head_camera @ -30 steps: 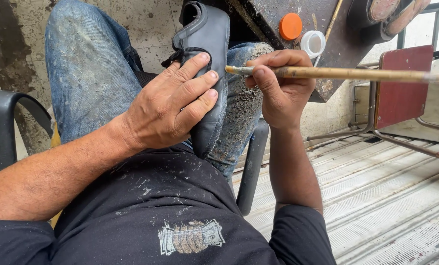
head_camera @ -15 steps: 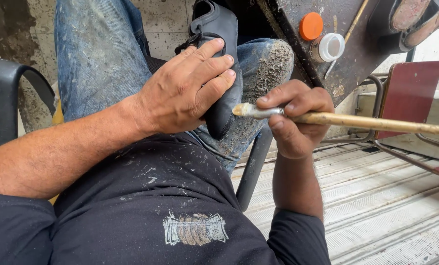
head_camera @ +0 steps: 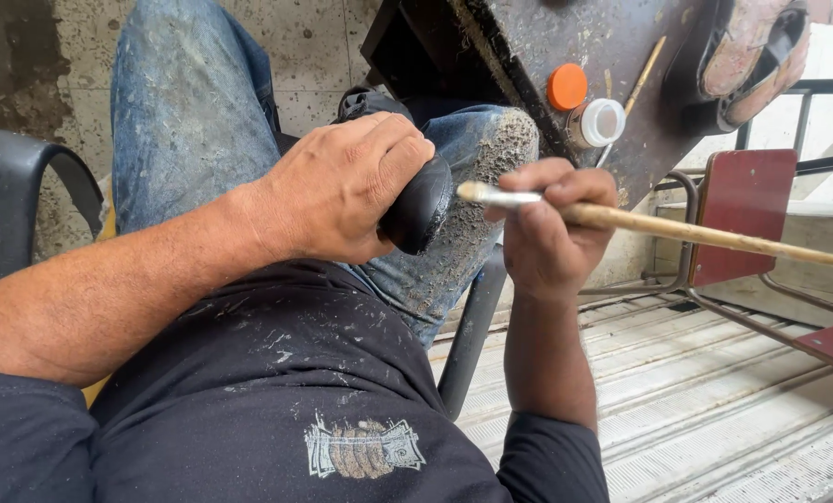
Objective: Applying adhesive to the sole and edges of a shoe using a brush for repair
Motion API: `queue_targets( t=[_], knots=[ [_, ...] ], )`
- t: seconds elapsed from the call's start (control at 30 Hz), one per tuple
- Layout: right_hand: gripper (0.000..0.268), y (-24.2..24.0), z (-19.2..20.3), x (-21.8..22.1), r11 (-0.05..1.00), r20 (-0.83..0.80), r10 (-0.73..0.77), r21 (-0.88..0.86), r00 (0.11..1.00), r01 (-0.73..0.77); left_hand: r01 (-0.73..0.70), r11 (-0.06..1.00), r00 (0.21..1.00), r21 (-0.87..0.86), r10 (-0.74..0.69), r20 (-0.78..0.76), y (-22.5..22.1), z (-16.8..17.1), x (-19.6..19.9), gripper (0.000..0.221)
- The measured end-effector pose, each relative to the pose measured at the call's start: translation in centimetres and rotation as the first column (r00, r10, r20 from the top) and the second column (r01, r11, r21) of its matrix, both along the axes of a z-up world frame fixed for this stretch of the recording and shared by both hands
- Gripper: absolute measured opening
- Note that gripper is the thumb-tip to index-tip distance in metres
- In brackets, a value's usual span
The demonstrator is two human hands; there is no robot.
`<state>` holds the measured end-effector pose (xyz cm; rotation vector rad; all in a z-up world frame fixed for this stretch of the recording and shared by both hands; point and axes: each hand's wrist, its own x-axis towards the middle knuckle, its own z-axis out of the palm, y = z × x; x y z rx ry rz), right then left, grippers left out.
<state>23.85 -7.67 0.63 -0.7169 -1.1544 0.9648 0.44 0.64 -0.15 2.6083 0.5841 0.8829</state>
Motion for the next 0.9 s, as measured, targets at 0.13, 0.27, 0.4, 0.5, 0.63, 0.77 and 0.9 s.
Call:
queue_targets(
  t=[0.13, 0.27, 0.4, 0.5, 0.63, 0.77, 0.9],
  knots=[
    [0.018, 0.0, -0.3, 0.2, 0.998, -0.072, -0.004, -0.066, 0.997, -0.001, -0.015, 0.995, 0.992, -0.103, 0.002, -0.130, 0.4, 0.9, 0.3, 0.055],
    [0.018, -0.1, 0.4, -0.1, 0.999, -0.035, 0.033, 0.003, 0.999, -0.033, -0.002, 0.972, 0.962, -0.234, -0.062, -0.266, 0.8, 1.4, 0.8, 0.066],
    [0.020, 0.1, 1.5, 0.2, 0.991, 0.096, 0.027, 0.125, 0.995, -0.039, -0.011, 0.959, 0.919, -0.282, -0.102, -0.380, 1.3, 1.9, 1.3, 0.075],
    [0.014, 0.0, 2.9, 0.2, 0.976, 0.306, -0.015, 0.210, 0.952, -0.053, -0.040, 0.912, 0.850, -0.407, -0.184, -0.494, 2.1, 3.9, 1.6, 0.073],
    [0.014, -0.4, 4.4, -0.6, 0.957, 0.438, -0.013, 0.267, 0.899, -0.116, -0.044, 0.893, 0.848, -0.448, -0.204, -0.490, 2.7, 5.3, 1.5, 0.064],
    [0.013, 0.0, 3.8, 0.9, 0.959, 0.451, 0.050, 0.227, 0.891, -0.168, -0.092, 0.861, 0.761, -0.500, -0.263, -0.593, 3.2, 6.8, 1.8, 0.067],
    [0.019, 1.1, 2.9, 1.7, 0.977, 0.277, -0.138, 0.195, 0.951, 0.085, -0.134, 0.828, 0.691, -0.544, -0.316, -0.650, 3.5, 8.3, 2.2, 0.071]
  ],
)
